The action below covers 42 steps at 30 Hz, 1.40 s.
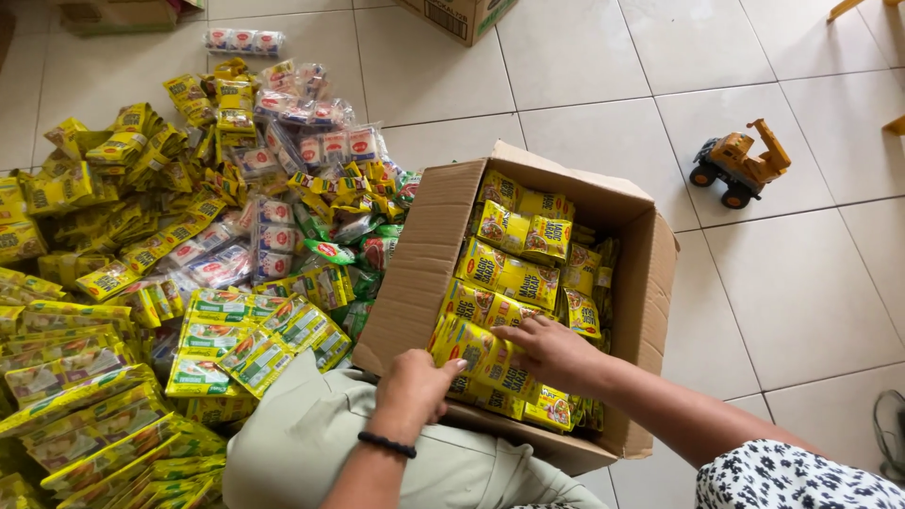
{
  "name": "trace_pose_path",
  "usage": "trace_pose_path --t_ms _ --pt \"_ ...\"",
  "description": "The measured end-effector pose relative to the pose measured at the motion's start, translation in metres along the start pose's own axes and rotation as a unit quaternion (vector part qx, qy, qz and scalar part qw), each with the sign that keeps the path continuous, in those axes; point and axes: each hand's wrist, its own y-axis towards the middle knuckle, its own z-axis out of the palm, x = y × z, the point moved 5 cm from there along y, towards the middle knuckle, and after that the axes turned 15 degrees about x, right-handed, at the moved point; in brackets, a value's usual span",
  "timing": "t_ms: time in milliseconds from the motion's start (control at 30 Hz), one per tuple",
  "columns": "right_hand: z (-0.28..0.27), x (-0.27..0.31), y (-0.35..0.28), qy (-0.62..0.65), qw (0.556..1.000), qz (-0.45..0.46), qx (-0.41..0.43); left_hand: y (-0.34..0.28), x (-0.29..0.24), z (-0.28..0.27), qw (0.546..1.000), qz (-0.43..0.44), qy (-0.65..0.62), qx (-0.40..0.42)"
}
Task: The person sorts seasoning packets from a pile on the floor into a cardboard box by hand.
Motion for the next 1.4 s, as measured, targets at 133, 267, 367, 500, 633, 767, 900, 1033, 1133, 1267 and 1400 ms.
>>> trace_pose_path --t_ms 133,267,367,500,633,767,900,1033,1133,1267,1400 --pt "0.008 0.006 0.004 -0.107 0.994 0.015 0.033 -0.009 -0.013 -0.009 0.927 0.047 0.302 -0.217" --pt "0.007 0.019 -0.003 -0.112 0.993 0.022 0.029 -0.018 -0.031 -0.004 0.919 0.085 0.323 -0.210" --pt "0.004 0.025 -0.006 -0.139 0.984 -0.029 -0.106 -0.001 -0.024 0.011 0.928 0.113 0.339 -0.105" --pt "0.012 0.023 -0.001 -0.193 0.959 -0.074 -0.195 0.024 -0.021 0.019 0.874 0.211 0.415 -0.135" --pt "0.028 0.008 0.012 -0.217 0.959 -0.029 -0.178 0.052 -0.010 0.021 0.846 0.220 0.468 -0.128" --pt "0.036 0.000 0.021 -0.224 0.958 -0.011 -0.179 0.067 -0.015 0.029 0.836 0.190 0.493 -0.148" --pt "0.041 -0.006 0.030 -0.236 0.956 -0.001 -0.176 0.107 0.000 0.034 0.805 0.174 0.533 -0.194" --pt "0.044 -0.007 0.036 -0.240 0.957 0.009 -0.165 0.123 0.006 0.036 0.746 0.166 0.596 -0.244" --pt "0.037 -0.003 0.035 -0.234 0.961 0.017 -0.148 0.107 -0.004 0.033 0.776 0.180 0.547 -0.255" --pt "0.033 0.002 0.030 -0.229 0.964 -0.003 -0.135 0.060 -0.013 0.031 0.800 0.194 0.517 -0.236" --pt "0.026 0.007 0.032 -0.226 0.964 -0.018 -0.141 -0.017 -0.033 0.015 0.870 0.299 0.340 -0.194"
